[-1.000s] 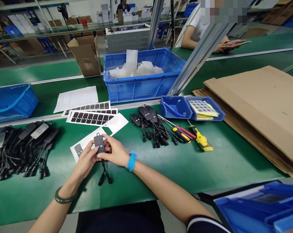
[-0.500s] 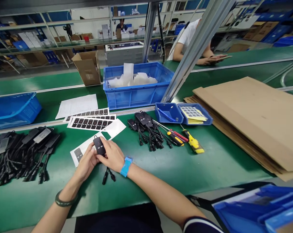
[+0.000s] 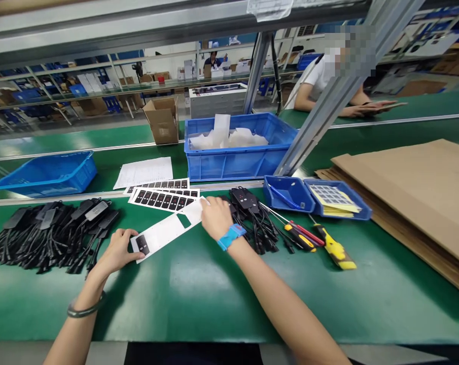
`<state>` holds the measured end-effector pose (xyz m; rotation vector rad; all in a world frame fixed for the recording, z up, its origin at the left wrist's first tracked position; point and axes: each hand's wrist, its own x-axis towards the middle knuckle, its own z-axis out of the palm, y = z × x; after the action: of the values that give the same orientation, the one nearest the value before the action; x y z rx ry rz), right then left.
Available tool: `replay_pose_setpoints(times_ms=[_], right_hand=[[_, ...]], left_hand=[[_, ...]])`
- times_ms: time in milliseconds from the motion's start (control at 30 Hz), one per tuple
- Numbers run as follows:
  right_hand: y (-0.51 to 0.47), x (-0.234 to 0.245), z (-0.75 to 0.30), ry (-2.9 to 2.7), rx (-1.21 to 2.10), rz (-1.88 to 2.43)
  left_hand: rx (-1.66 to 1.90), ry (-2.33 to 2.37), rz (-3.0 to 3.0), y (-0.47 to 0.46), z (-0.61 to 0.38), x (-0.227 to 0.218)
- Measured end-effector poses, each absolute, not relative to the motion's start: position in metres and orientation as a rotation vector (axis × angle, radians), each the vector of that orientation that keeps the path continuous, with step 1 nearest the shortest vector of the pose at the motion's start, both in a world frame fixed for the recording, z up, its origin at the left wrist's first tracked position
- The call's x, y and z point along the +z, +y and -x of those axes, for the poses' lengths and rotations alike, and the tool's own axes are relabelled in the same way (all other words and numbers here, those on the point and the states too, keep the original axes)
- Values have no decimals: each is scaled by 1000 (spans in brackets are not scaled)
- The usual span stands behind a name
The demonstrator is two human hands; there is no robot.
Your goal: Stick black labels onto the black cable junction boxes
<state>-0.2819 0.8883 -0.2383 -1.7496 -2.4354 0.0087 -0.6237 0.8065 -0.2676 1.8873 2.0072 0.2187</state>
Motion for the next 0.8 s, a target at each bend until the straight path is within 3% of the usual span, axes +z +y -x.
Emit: replay_pose_setpoints(times_ms=[167, 267, 533, 700, 800], right_hand=[[871, -242, 355, -2477, 495, 1062], [864, -257, 396, -2417, 646, 857], [864, -301, 430, -2316, 560, 771], [855, -292, 414, -2059, 564, 703], [844, -277, 407, -1946, 658, 638]], left_hand=[[256, 1968, -1906, 807, 618, -269], [290, 1923, -1923, 806, 613, -267], [427, 1817, -1869, 798, 610, -257], [736, 1489, -1438, 798, 613, -245], [815, 1561, -1383, 801, 610, -243]])
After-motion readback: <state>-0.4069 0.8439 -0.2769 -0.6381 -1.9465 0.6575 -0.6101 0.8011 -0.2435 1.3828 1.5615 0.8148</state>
